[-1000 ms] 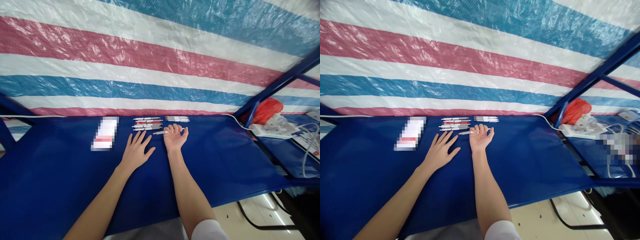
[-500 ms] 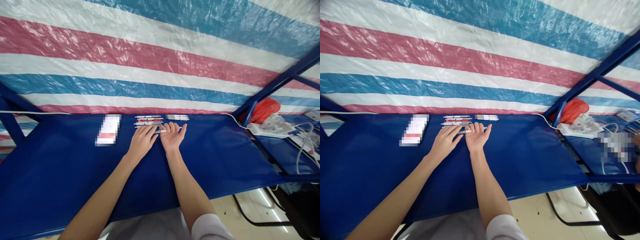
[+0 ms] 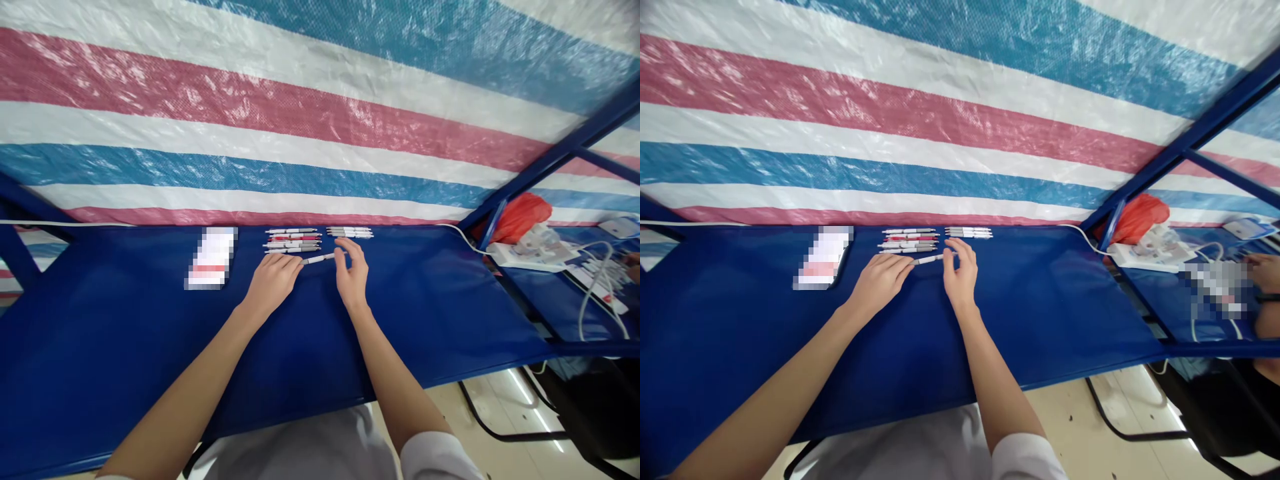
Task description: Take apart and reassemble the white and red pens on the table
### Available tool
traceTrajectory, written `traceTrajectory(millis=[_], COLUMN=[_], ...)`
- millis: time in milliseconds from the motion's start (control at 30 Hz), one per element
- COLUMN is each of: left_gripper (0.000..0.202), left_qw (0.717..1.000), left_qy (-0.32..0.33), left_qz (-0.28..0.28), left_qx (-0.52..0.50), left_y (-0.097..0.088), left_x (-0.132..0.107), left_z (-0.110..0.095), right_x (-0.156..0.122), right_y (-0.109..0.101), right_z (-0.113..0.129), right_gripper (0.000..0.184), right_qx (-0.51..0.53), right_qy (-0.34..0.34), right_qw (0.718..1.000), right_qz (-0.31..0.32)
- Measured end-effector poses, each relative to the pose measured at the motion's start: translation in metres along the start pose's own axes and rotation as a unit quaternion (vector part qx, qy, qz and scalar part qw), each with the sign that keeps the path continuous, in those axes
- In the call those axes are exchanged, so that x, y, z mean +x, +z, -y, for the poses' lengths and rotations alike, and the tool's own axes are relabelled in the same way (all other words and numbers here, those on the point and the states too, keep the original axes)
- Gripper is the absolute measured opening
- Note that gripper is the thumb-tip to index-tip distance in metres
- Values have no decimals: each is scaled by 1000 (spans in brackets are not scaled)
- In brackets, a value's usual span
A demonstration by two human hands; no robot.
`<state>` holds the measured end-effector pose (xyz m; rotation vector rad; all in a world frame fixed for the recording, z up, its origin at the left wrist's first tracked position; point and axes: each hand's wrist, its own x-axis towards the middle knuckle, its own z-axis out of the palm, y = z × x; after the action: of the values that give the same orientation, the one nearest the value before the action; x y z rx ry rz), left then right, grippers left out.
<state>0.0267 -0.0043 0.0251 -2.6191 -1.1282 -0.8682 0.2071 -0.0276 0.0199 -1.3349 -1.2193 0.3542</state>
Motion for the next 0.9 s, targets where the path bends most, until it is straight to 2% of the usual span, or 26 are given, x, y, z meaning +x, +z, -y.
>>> traceTrajectory(millis=[33,100,167,233,300,433,567,733,900], left_gripper=[21,21,21,22,23,24,26,29,36], left_qw=[1000,1000,1000,1000,1000,999,999,995,992], left_qy=[-2,-6,-9,-11,-11,-7,-14,-66,-87], left_qz=[5,13,16,16,18,35,52,64,83], left_qx=[3,7,11,15,17,16,8,29,48], left_y=[-1,-2,-2,-3,-4,-7,-7,3,14], left_x=[0,1,2,2,1,0,1,-1,-6], left_z=[0,0,-1,-2,-4,-10,-16,-17,-17], right_x=[-2,-8,-14,-19,-22,-18,-8,13,43], right_y=[-2,-5,-5,-5,-4,-6,-12,-24,-33], right_z=[1,2,1,-1,-4,-8,-12,-31,-48], right_gripper=[25,28,34,38,38,30,27,26,26], right_qx=[-86,-204,-268,-301,-313,-309,-307,-328,-385], right_qy=[-76,-202,-278,-315,-333,-346,-360,-383,-351], right_qw=[993,952,909,882,871,869,858,837,826], right_qz=[25,102,158,178,179,171,198,213,215])
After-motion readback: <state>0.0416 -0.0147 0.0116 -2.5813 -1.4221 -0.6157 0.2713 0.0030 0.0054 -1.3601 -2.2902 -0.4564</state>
